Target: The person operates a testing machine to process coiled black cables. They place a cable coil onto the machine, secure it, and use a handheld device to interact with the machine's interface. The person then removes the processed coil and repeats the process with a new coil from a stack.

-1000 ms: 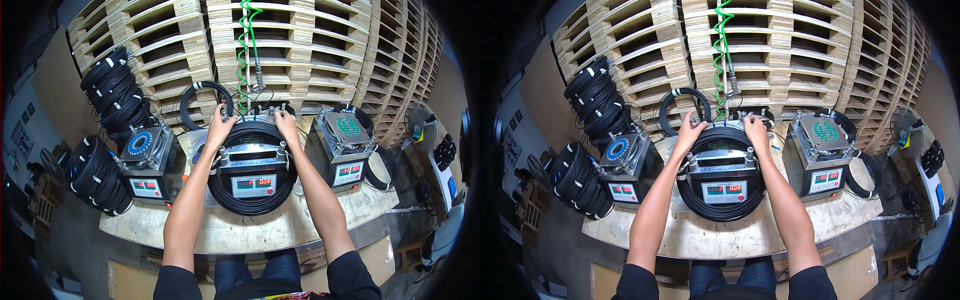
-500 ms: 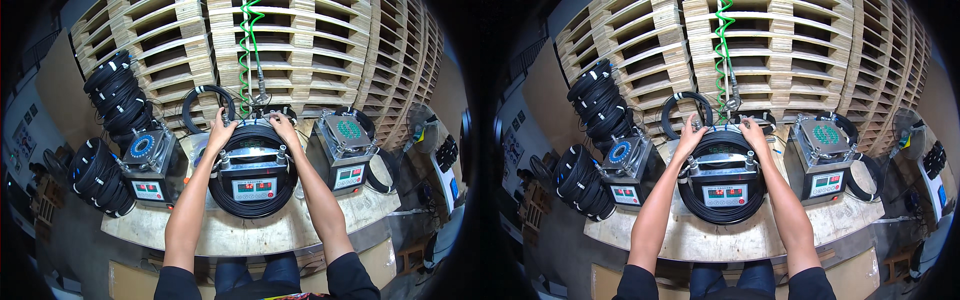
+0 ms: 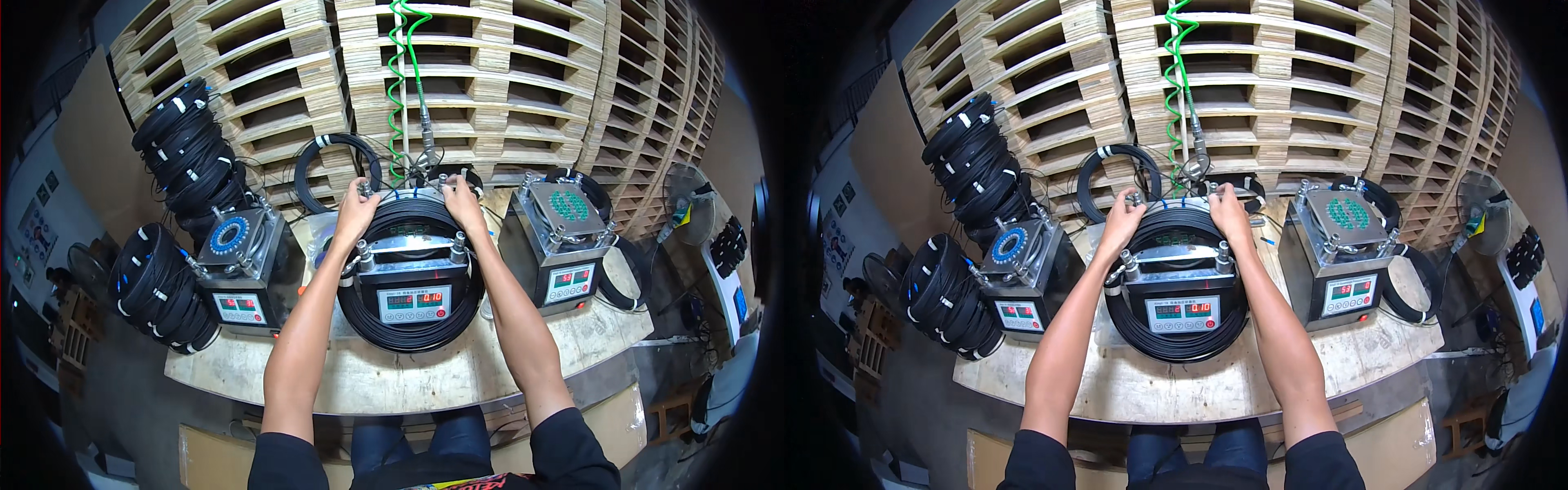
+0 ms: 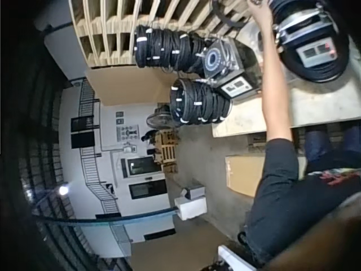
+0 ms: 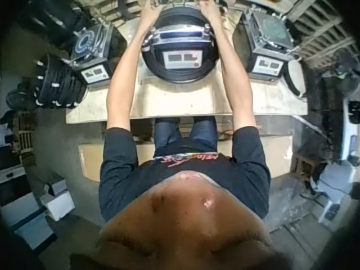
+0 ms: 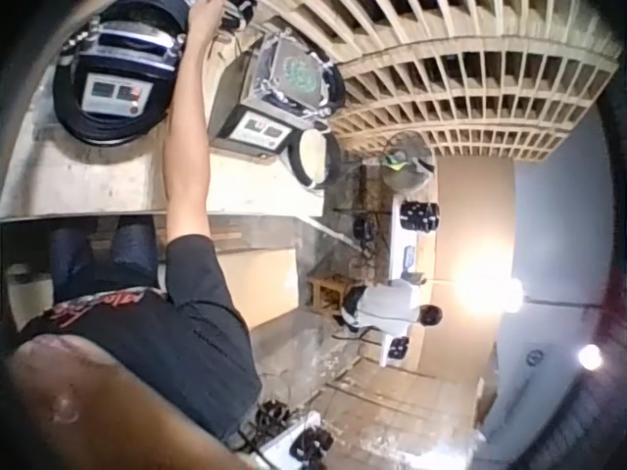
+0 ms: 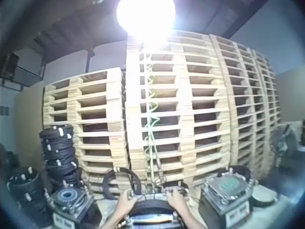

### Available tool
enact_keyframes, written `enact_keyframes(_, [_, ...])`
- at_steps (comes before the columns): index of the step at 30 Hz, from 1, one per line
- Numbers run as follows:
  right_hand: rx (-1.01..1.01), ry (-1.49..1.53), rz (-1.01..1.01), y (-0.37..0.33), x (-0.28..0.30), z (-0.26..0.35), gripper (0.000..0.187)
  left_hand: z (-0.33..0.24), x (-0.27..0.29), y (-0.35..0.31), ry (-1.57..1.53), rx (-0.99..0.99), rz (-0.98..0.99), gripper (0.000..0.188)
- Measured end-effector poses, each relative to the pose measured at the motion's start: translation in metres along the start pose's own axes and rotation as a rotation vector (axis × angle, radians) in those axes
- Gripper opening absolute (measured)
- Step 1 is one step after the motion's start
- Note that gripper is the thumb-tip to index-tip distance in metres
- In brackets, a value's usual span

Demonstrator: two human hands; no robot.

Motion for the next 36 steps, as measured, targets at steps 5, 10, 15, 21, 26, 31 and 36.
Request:
enact_keyframes(5, [0.097, 0.028, 0.014, 0.004, 0.003, -0.006, 0.037, -0.002, -0.002, 0.0, 0.011, 0.074, 0.009, 0.062])
enact_keyframes(10, [0.112, 0.044, 0.025, 0.002, 0.001, -0.001, 0.038, 0.007, -0.002, 0.003, -0.076, 0.055, 0.037, 0.064])
enact_keyframes(15, [0.062, 0.04, -0.037, -0.001, 0.003, -0.005, 0.042, 0.008, -0.008, 0.007, -0.147, 0.038, 0.064, 0.068])
enact_keyframes(21, [0.163, -0.025, -0.081, 0.005, 0.0, -0.008, 0.043, 0.027, -0.008, 0.014, -0.044, -0.067, -0.026, 0.063])
enact_keyframes(26, [0.25, 0.07, -0.032, 0.004, 0.0, -0.004, 0.043, 0.021, -0.008, 0.009, -0.057, -0.014, -0.007, 0.062])
enact_keyframes(31, [0.264, 0.083, 0.013, 0.003, -0.001, -0.002, 0.045, 0.018, -0.008, 0.007, -0.112, 0.013, 0.033, 0.068])
enact_keyframes(36, [0.292, 0.046, 0.003, 0.006, -0.001, -0.006, 0.045, 0.019, -0.01, 0.014, -0.127, 0.03, 0.048, 0.077])
Point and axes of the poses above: each hand's wrist, its own y-axis towards the middle knuckle, its own x-axis out of the back of the hand, z = x × y, the point moved 5 cm from there along y, towards the middle knuckle, and after that the axes turned 10 degrees about z, right-handed, at the moved point
